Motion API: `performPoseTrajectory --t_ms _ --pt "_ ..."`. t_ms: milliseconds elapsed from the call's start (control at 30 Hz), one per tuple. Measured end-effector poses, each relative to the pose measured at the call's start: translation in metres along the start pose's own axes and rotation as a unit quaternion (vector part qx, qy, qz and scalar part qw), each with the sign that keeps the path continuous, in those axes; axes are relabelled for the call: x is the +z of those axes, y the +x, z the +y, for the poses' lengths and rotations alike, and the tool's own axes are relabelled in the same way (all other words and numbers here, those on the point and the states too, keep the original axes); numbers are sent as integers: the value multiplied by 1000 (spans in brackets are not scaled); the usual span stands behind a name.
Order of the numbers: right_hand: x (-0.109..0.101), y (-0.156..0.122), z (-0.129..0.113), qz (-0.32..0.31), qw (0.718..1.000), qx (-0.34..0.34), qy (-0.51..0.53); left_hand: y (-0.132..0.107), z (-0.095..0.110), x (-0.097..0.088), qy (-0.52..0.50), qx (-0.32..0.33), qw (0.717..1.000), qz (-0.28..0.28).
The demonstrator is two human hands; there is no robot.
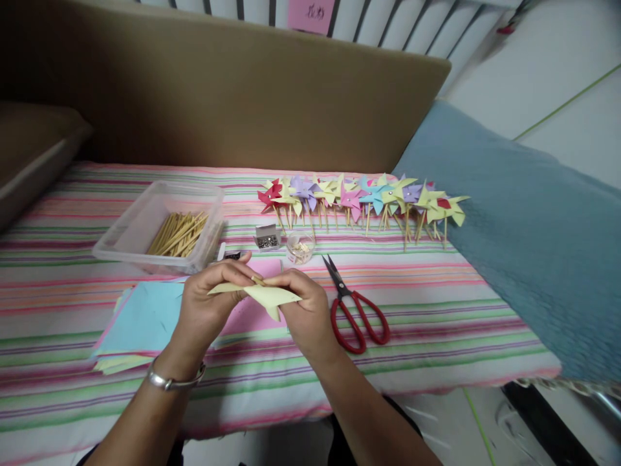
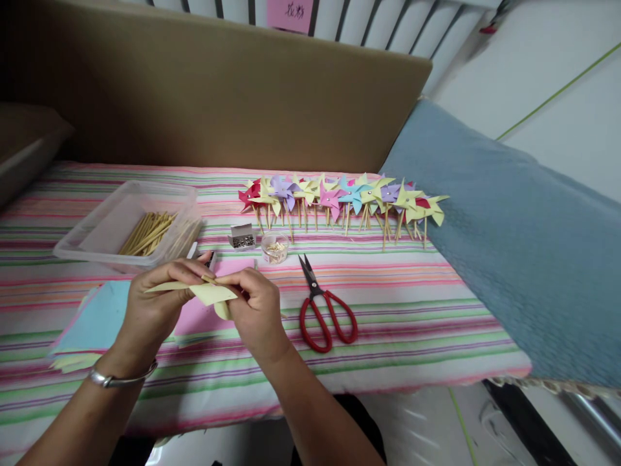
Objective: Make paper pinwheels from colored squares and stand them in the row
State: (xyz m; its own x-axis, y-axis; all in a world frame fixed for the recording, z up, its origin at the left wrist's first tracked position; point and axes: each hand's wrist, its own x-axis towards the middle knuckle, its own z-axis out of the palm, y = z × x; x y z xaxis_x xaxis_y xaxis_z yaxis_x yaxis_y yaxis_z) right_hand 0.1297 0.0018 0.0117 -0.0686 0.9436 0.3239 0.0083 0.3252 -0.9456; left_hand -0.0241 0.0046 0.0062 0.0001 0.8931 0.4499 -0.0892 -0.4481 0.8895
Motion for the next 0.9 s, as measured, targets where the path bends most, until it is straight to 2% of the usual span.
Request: performPoseTrajectory --t_ms 133,233,400,467,567,700,900 --pt "1 -1 1 0 1000 25 -1 1 0 -1 -6 -24 1000 0" --pt "3 1 1 -9 998 63 -1 1 -1 -1 -35 -87 996 8" --pt "1 5 1 -52 991 122 22 2 -1 -1 -82 -182 978 59" --pt "-2 6 4 -78 985 153 24 3 -1 -2 -99 -189 973 85" --pt "-6 6 8 -112 978 172 -26 8 3 -6 -130 -180 965 140" --pt "-11 6 12 -126 973 160 -107 12 7 -14 -153 -180 951 200" --pt "-13 6 13 -127 972 152 -126 14 8 -20 -180 -171 938 242"
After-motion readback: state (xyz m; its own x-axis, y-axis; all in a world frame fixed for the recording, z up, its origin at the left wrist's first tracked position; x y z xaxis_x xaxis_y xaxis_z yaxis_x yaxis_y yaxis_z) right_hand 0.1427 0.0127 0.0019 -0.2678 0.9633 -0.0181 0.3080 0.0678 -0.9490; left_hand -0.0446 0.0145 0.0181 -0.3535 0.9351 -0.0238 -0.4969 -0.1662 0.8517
